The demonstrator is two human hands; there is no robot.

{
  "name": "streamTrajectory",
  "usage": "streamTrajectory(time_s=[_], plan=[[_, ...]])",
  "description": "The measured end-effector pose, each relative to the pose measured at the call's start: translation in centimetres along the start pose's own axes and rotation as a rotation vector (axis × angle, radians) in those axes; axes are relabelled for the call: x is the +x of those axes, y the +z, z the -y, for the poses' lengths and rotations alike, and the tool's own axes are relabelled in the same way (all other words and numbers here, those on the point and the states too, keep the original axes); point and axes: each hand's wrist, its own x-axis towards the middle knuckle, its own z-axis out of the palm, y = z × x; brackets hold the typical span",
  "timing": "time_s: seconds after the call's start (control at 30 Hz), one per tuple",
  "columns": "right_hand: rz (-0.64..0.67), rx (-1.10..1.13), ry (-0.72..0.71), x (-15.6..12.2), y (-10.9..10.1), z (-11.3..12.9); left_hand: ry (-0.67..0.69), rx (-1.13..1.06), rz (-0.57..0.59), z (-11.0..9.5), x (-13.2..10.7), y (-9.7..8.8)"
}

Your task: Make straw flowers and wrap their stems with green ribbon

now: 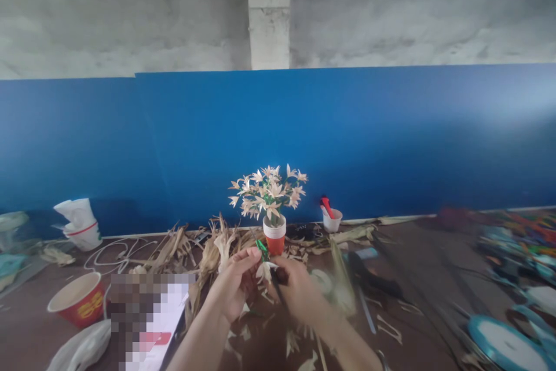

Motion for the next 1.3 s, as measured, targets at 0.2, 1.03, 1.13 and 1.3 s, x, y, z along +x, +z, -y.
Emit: streamTrajectory(time_s=[0.2,1.03,1.13,1.3], plan=[[0.026,-0.040,0.077,-0.04,-0.40,0.58,0.029,0.020,0.003,-0.04,-0.03,-0.16],[0.008,-0.180,0.006,-0.11,-0.85,0.45,0.013,0.031,-0.057,-0.31,-0.11,0.23],[0.003,-0.190,0.024,0.01,-0.94,0.45,0.018,0.035,-0.025,-0.27,-0.11,0.24],[-0.041,-0.259,0.008,0.20,-0.96,0.28,-0.006,0.030,-0.014,-0.13,-0.13,0.24]])
